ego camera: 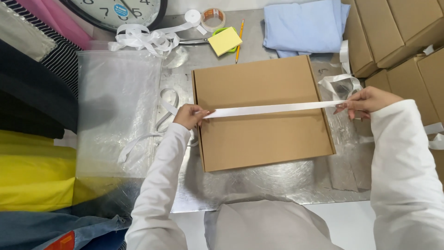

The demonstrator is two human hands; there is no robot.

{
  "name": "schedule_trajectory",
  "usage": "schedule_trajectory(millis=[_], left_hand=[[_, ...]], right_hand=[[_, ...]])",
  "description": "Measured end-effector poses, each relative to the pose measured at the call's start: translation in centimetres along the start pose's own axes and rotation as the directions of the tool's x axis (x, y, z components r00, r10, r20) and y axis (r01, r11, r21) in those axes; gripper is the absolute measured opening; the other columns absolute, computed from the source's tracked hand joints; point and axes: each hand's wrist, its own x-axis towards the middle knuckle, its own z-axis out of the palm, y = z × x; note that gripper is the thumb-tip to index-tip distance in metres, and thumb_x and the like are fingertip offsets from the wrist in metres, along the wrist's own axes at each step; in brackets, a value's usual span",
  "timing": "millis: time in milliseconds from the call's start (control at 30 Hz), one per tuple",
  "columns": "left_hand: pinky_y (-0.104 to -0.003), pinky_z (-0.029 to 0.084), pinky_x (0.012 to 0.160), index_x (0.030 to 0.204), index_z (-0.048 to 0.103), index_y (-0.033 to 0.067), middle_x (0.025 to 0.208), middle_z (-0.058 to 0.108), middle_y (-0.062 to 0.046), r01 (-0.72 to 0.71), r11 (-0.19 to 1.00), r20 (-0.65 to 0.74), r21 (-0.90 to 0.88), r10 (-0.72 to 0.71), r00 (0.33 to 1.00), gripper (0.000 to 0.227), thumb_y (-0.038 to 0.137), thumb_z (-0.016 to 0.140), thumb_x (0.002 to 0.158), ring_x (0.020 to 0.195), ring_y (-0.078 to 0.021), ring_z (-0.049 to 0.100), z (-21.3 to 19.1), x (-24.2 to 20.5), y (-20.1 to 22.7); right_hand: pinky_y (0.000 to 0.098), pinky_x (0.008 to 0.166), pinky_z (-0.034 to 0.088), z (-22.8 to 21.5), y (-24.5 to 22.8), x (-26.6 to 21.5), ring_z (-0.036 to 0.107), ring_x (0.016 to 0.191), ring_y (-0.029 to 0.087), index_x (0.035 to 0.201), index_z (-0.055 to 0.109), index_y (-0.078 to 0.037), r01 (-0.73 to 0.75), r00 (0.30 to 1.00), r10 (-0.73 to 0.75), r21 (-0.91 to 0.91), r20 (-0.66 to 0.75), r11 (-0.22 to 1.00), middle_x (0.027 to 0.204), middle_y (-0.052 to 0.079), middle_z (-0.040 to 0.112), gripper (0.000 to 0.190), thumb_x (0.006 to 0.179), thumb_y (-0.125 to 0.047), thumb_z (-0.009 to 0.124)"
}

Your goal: The person folds a black garment and places it into a clear plastic bag. They then place the bagged garment into a cardboard box, close the box, and tie it with a white ribbon.

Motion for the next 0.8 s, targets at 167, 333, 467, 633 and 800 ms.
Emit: schedule_trajectory(millis=[167,333,467,633,800], left_hand=[[-0.027,0.047,0.049,0.083,0.07,0.0103,0.066,0.068,-0.002,0.105,0.986,-0.019,-0.132,-0.109,0.994,0.032,0.034,0.074,0.105,0.054,-0.0107,0.055,-2.6,-0.4,-3.1],[-0.028,0.046,0.041,0.083,0.065,0.0065,0.087,0.082,-0.008,0.138,0.953,-0.151,-0.27,-0.184,0.971,0.023,0.008,0.06,0.106,0.099,-0.0118,0.08,-2.2,-0.7,-8.2],[-0.03,0.051,0.045,0.091,0.058,0.0104,0.071,0.067,-0.009,0.183,0.887,-0.176,-0.423,-0.279,0.944,0.031,0.031,0.078,0.102,0.046,-0.017,0.059,-0.7,0.1,-10.3],[-0.041,0.069,0.061,0.101,0.056,0.0089,0.092,0.075,-0.016,0.278,0.783,-0.061,-0.557,-0.372,0.926,0.021,0.024,0.066,0.11,0.07,-0.0285,0.078,1.2,1.1,-11.6],[-0.043,0.055,0.045,0.094,0.051,0.0051,0.075,0.063,-0.02,0.324,0.776,-0.136,-0.542,-0.461,0.877,0.03,0.025,0.065,0.11,0.059,-0.03,0.062,3.2,2.5,-13.3]], right_hand=[[0.0351,0.054,0.044,-0.3,6.4,5.0,0.05,0.053,0.024,0.121,0.082,0.013,0.027,0.998,-0.041,0.249,0.051,0.968,0.086,0.025,0.08,0.035,0.104,-0.014,0.069],[0.0422,0.087,0.06,2.6,7.5,6.4,0.067,0.084,0.028,0.133,0.068,0.014,0.101,0.986,-0.024,0.484,-0.162,0.869,0.118,0.032,0.075,0.033,0.11,-0.008,0.061],[0.0414,0.089,0.06,4.7,7.6,8.5,0.074,0.106,0.036,0.119,0.069,0.002,0.11,0.952,0.067,0.538,-0.297,0.836,0.122,0.027,0.073,0.024,0.108,-0.019,0.067],[0.0364,0.08,0.061,5.5,13.2,14.3,0.073,0.092,0.023,0.136,0.068,-0.005,0.15,0.939,0.091,0.631,-0.332,0.761,0.112,0.015,0.076,0.031,0.11,-0.021,0.068],[0.0291,0.063,0.049,6.2,13.9,15.7,0.065,0.081,0.016,0.124,0.067,-0.011,0.178,0.943,0.059,0.648,-0.326,0.741,0.097,0.006,0.07,0.017,0.113,-0.024,0.064]])
